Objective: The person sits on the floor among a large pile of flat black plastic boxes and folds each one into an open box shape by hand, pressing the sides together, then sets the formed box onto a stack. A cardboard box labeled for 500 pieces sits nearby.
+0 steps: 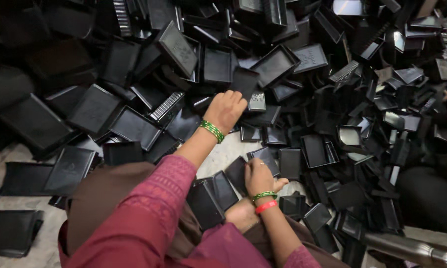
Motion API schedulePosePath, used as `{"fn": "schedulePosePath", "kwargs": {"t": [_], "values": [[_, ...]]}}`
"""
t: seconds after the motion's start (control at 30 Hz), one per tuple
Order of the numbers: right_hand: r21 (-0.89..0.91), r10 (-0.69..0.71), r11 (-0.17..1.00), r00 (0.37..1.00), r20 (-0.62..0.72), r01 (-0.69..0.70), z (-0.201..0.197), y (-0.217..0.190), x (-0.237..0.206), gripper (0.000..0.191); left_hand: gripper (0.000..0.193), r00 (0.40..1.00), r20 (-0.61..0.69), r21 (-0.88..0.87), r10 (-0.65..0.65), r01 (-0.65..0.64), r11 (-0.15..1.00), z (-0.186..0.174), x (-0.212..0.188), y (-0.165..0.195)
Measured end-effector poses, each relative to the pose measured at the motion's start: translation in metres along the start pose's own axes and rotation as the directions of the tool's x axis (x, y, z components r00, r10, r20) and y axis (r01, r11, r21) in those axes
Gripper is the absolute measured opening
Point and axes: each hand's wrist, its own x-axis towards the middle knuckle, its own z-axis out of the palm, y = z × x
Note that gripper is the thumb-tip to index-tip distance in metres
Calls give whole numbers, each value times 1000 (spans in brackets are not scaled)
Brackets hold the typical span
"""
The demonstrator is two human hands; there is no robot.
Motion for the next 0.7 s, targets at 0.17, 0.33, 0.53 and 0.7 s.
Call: {"fn": "schedulePosePath", "kwargs": {"t": [0.17, 0.33, 0.53, 0.7], "values": [[437, 125, 899, 964, -234, -10, -7, 4, 9, 21, 29, 972, -233, -257, -35, -27, 966, -50, -4, 13], [935, 342, 289, 935, 100, -206, -25, 17, 23, 28, 27, 898, 340, -838, -280, 424, 343, -68, -34, 45], [951, 164, 308, 986, -23, -29, -64, 2, 2, 35, 23, 840, 508, -861, -193, 484, -158, -50, -81, 62], [896, -27, -226, 922, 387, -383, -68, -58, -12, 42, 39, 650, 492, -779, -579, 625, 40, -18, -80, 57]]}}
